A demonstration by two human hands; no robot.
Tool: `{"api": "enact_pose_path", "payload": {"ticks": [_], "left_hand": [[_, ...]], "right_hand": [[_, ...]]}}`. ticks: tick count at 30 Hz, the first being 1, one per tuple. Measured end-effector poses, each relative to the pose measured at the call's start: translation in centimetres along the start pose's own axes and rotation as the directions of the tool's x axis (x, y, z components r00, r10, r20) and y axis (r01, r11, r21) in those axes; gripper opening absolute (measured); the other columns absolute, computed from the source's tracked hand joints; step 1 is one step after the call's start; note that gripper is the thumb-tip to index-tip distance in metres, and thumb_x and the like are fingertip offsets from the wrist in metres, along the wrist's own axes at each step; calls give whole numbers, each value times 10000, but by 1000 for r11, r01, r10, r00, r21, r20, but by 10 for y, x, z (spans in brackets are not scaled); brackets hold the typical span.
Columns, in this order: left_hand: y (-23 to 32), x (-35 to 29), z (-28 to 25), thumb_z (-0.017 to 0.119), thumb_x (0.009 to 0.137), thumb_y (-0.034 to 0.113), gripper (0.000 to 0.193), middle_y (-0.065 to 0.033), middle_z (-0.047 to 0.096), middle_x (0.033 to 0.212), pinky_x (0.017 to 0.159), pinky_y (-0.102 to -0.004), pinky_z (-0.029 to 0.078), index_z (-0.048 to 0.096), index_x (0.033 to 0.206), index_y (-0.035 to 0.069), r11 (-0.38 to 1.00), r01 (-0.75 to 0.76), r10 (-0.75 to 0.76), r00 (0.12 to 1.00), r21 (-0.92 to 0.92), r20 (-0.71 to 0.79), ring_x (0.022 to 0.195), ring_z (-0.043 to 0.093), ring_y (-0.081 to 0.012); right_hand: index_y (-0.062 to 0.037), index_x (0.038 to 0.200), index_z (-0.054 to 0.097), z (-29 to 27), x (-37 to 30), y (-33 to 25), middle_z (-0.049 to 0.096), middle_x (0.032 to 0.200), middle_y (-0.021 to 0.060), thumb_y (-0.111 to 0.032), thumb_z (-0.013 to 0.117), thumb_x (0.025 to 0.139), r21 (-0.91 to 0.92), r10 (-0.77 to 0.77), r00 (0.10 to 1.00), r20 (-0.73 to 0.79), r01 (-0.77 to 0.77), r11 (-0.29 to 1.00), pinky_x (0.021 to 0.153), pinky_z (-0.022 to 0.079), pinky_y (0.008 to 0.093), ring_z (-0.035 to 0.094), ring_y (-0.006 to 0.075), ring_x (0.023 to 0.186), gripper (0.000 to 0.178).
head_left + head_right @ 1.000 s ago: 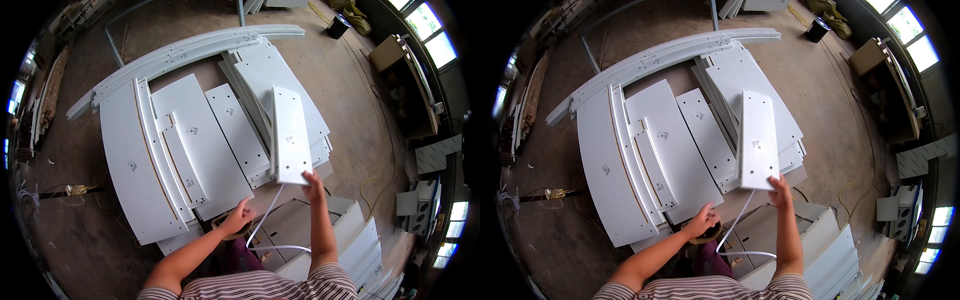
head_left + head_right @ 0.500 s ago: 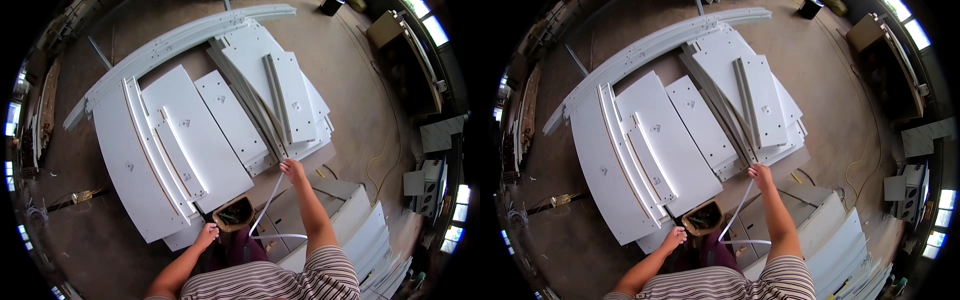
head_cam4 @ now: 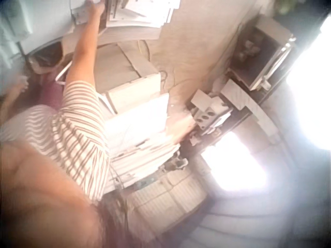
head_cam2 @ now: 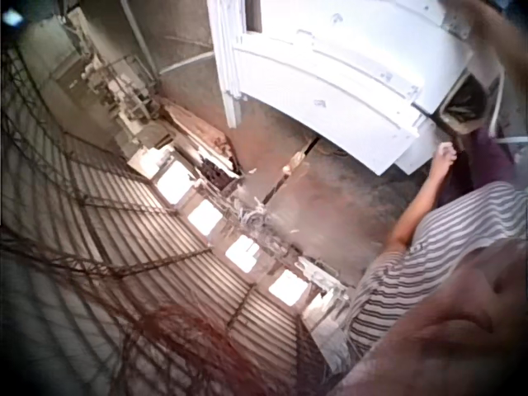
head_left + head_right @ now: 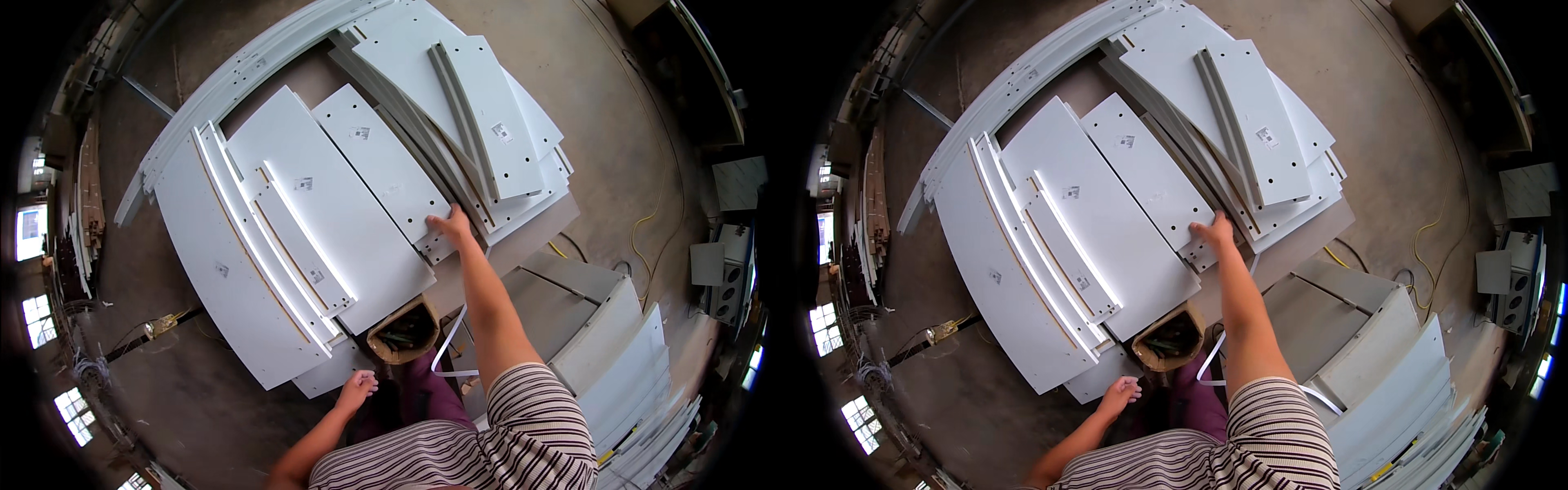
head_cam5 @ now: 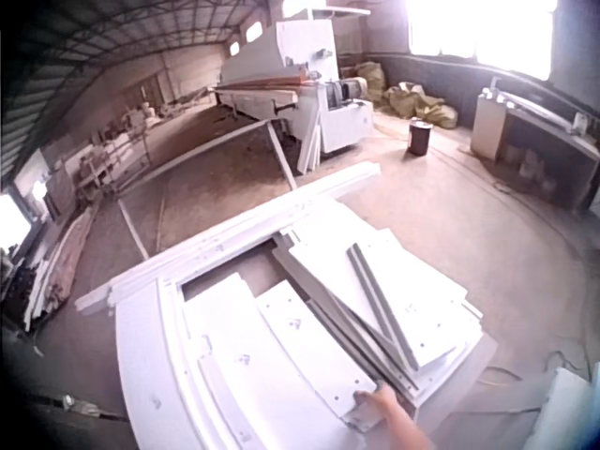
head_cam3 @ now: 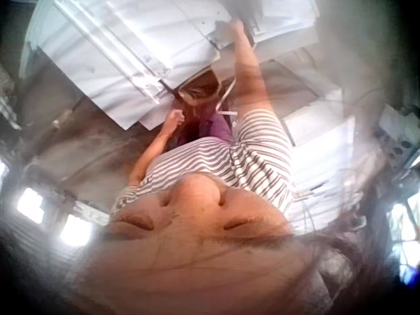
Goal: The person repeatedly picks up white rectangular panels from a pile, places them on a workbench, and secures them with a white strap. The person then carries the strapped panels to a stack and places them on top. This cycle repeats throughout the clip.
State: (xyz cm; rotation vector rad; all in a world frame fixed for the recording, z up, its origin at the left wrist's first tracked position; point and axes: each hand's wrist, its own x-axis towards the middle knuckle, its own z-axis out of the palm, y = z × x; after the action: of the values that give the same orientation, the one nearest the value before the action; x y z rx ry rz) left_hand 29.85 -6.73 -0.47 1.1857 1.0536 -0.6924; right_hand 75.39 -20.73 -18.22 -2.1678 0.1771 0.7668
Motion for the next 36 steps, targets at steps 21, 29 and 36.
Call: {"api": "enact_pose_path", "payload": {"ticks": [21, 29, 36], "left_hand": [[146, -34, 58, 391, 892, 606, 698, -79, 519, 1276, 1000, -395, 345, 395, 1350, 79, 675, 57, 349, 854, -736, 386, 1198, 462, -218], [74, -76, 58, 597, 840, 494, 669, -96, 524, 1264, 1003, -437, 379, 423, 1308, 49, 693, 35, 328, 873, -720, 359, 1175, 485, -277], [74, -159, 102, 609, 881, 348, 587, -99, 513, 1240, 962, -394, 435, 374, 1321, 39, 830, -327, 534, 700, -452, 475, 1145, 507, -242]], "right_hand": [[-42, 982, 532, -126, -366, -84, 569, 881, 27, -159, 655, 750, 704, -32, 922, 387, -273, 656, 751, 422, 259, 532, 115, 842, 287], [-36, 1181, 511, -117, -536, -11, 585, 1088, 58, -156, 656, 805, 776, -36, 898, 439, -359, 518, 937, 391, 323, 530, 167, 1049, 421], [-2, 1352, 385, -96, -644, 62, 512, 1271, 74, -223, 640, 857, 867, -247, 927, 283, -138, 479, 1025, 310, 306, 443, 167, 1197, 599]]}}
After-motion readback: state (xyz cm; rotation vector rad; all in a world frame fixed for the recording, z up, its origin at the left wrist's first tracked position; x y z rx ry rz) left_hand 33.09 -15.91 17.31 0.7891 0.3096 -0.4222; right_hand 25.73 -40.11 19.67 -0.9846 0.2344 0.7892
